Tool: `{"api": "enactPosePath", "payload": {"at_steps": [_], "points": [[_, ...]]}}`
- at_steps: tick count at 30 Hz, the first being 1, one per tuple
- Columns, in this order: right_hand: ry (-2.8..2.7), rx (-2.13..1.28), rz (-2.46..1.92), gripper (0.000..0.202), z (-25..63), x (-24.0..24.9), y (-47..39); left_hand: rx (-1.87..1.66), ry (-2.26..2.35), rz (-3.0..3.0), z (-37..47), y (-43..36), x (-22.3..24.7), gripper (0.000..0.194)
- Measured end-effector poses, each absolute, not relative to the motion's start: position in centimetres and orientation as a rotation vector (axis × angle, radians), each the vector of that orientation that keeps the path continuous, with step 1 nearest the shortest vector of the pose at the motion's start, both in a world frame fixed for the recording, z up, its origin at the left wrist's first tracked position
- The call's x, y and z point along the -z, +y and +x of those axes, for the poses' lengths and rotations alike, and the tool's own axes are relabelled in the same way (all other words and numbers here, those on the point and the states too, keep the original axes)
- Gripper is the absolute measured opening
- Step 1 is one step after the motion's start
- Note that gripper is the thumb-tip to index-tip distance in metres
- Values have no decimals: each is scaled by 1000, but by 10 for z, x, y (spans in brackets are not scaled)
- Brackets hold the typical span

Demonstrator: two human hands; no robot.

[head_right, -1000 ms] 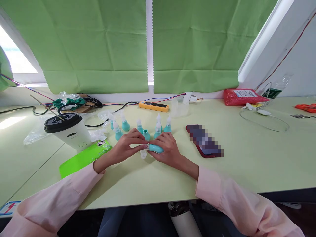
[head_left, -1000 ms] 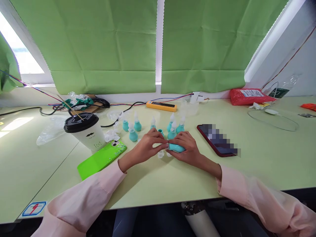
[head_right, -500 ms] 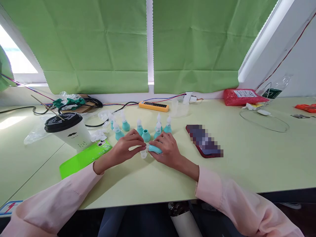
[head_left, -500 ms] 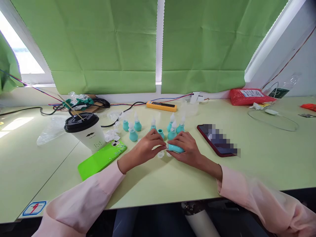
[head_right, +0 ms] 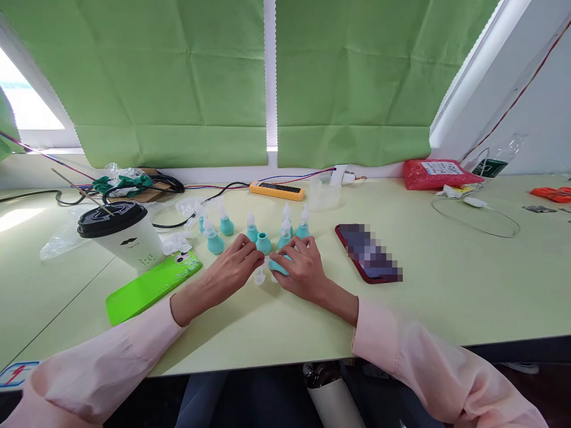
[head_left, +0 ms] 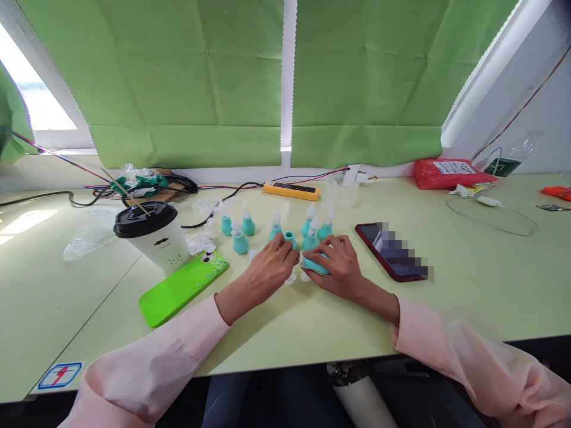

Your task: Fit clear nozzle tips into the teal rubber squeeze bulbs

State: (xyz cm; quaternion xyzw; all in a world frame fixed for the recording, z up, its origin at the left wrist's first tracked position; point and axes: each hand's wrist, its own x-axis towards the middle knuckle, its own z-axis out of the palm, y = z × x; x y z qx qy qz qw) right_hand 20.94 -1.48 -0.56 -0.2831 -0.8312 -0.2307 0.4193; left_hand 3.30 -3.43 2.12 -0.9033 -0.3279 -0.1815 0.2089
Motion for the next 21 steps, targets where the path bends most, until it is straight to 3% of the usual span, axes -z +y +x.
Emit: {"api": "enactPosePath", "payload": {"at_steps": [6, 14, 17, 21], "points": [[-2028, 433, -749, 10, 206, 4, -15, 644, -1056, -2475, 35, -36, -13, 17], [-1951, 199, -846, 16, 208, 3, -11, 1246, -1292, -2513, 32, -37, -21, 11], [-1924, 133, -846, 19, 209, 5, -9, 1174, -1378, -2533, 23, -30, -26, 11], [-1884, 116, -811, 19, 207, 5, -11, 784, -1453, -2560, 14, -20, -23, 17]]}}
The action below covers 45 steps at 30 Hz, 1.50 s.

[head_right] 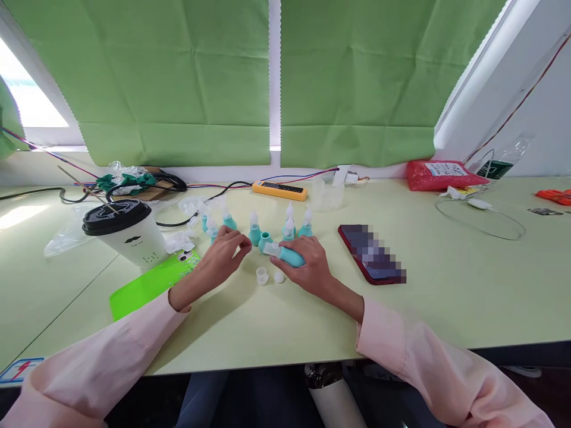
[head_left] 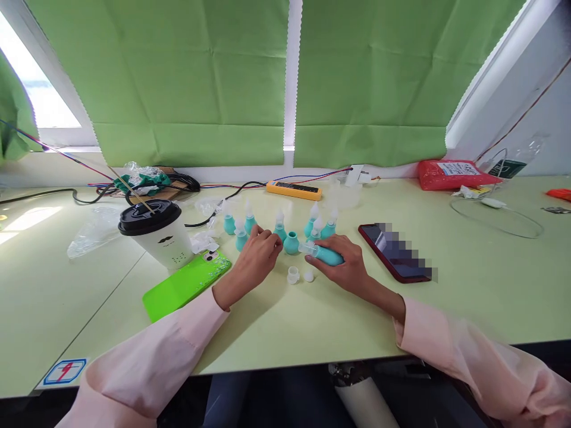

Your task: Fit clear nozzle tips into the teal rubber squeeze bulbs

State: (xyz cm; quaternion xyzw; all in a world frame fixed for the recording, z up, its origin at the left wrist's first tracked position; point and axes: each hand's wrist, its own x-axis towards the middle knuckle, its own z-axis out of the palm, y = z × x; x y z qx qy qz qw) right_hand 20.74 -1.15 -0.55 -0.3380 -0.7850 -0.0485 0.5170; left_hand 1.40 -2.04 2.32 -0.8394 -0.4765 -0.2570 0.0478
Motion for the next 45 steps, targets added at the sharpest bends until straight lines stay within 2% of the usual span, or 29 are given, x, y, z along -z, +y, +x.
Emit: {"api": "enactPosePath", "payload": {"at_steps": [4, 10, 13, 19, 25, 30, 35, 42, 45], "points": [[-1891, 73, -837, 18, 207, 5, -14, 450, -1498, -2574, 12, -16, -8, 19], [-1945, 106, -841, 18, 207, 7, -13, 410, -1522, -2631, 13, -10, 9, 21], [-1978, 146, -804, 19, 207, 9, -13, 531, -1494, -2609, 15, -11, 2, 24], [-2027, 219, -714, 18, 208, 11, -16, 984, -1466, -2584, 23, -32, -26, 29], [-2079, 202, -646, 12, 203, 9, -25, 939, -1304, -2781, 36, -48, -22, 30], [-2119, 142, -651, 3, 200, 9, -30, 1046, -1318, -2818, 41, -47, -12, 36], [-2151, 36, -587, 7, 200, 5, -33, 1154, -1267, -3036, 40, -50, -19, 35], [-2246, -188, -521, 8, 203, -3, -34, 1371, -1501, -3340, 40, -49, -20, 39], [-2296, -277, -468, 8, 203, -5, -36, 1694, -1708, -3411, 38, -45, -20, 43]]}}
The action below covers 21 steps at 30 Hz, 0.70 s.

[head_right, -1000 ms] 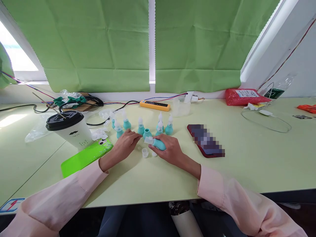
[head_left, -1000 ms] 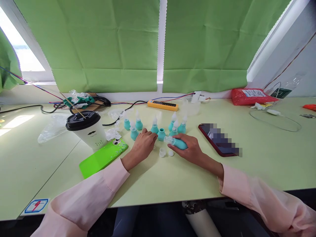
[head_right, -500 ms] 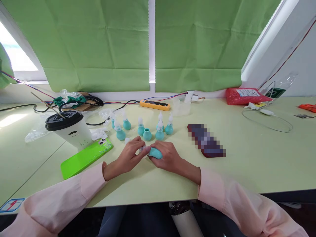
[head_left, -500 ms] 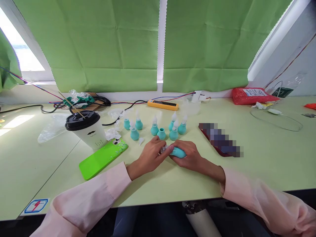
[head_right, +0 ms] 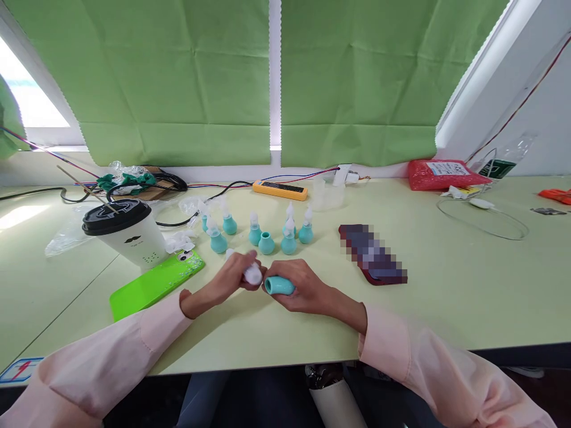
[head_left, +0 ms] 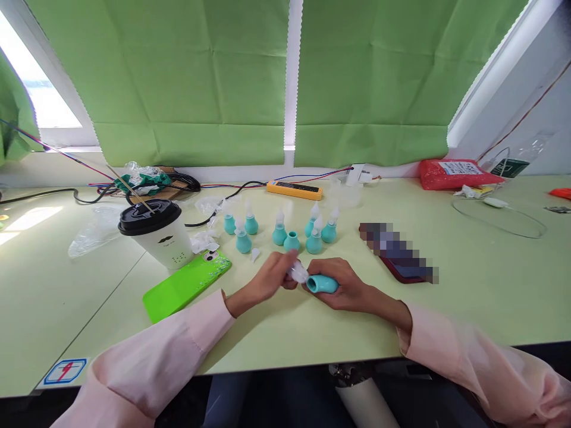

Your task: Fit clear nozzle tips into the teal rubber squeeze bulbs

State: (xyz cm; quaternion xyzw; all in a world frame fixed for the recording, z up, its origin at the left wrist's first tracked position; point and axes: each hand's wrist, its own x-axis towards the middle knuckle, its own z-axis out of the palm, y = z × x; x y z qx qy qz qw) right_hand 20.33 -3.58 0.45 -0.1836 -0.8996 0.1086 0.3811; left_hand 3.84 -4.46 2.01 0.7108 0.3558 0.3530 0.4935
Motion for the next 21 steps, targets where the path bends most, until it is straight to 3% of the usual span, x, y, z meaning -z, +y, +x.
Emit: {"api": "enactPosePath", "payload": {"at_steps": [4, 9, 14, 21], "points": [[-2235, -319, -530, 4, 205, -6, -35, -1059, 846, 1532, 32, -41, -27, 43], [-1983, -441, -794, 15, 220, -15, -19, -1162, 1102, 1831, 19, -34, -37, 36], [-1942, -501, -950, 15, 232, -24, -3, -806, 1649, 2361, 11, -22, -30, 31], [-2246, -351, -1083, 12, 231, -22, 3, -394, 1798, 2644, 10, -16, -13, 34]]}}
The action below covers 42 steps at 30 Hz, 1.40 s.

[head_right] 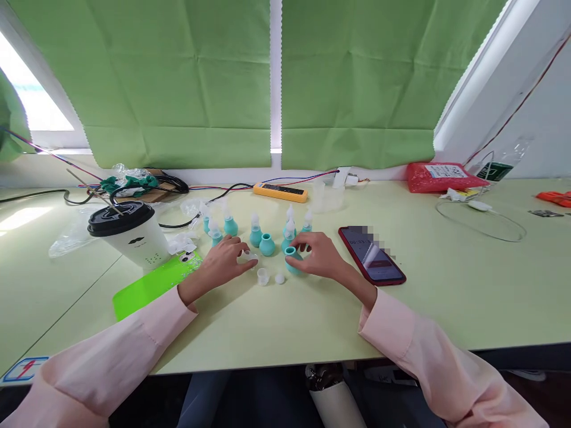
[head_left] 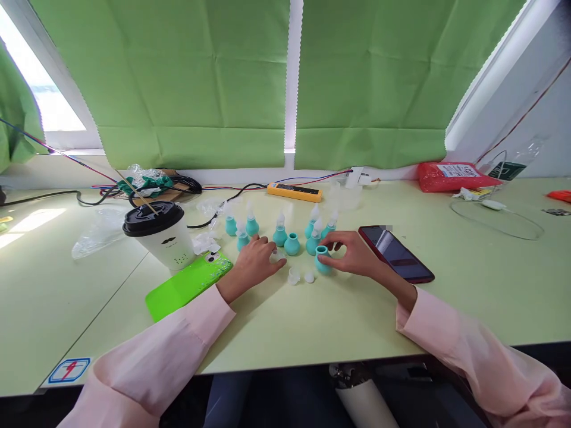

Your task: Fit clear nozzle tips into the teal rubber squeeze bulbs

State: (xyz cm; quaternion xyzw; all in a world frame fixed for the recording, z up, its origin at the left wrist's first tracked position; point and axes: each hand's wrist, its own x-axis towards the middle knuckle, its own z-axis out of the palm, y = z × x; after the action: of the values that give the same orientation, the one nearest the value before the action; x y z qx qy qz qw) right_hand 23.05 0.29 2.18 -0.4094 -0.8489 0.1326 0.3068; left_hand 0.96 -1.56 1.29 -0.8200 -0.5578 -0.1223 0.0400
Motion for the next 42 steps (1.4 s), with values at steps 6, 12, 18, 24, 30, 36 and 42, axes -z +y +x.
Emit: {"api": "enactPosePath", "payload": {"at_steps": [6, 12, 18, 24, 30, 36, 42], "points": [[-2285, -352, -1143, 14, 233, -19, 7, 259, -1672, -2525, 10, -12, -7, 35], [-2273, -401, -1138, 14, 237, -23, 8, 190, -1692, -2532, 9, -9, -1, 35], [-2205, -390, -1213, 26, 238, -17, 12, 137, -1680, -2501, 12, -13, -5, 36], [-1928, -173, -1321, 43, 228, -9, 23, 128, -1660, -2508, 7, -11, -10, 40], [-1969, -308, -1261, 37, 221, -6, 28, 170, -1646, -2546, 3, -8, -11, 39], [-1726, -43, -958, 18, 220, -13, 14, 657, -1656, -2460, 9, -20, -25, 32], [-1879, 185, -495, 19, 216, -16, -13, 1084, -1318, -2591, 14, -41, -34, 28]]}}
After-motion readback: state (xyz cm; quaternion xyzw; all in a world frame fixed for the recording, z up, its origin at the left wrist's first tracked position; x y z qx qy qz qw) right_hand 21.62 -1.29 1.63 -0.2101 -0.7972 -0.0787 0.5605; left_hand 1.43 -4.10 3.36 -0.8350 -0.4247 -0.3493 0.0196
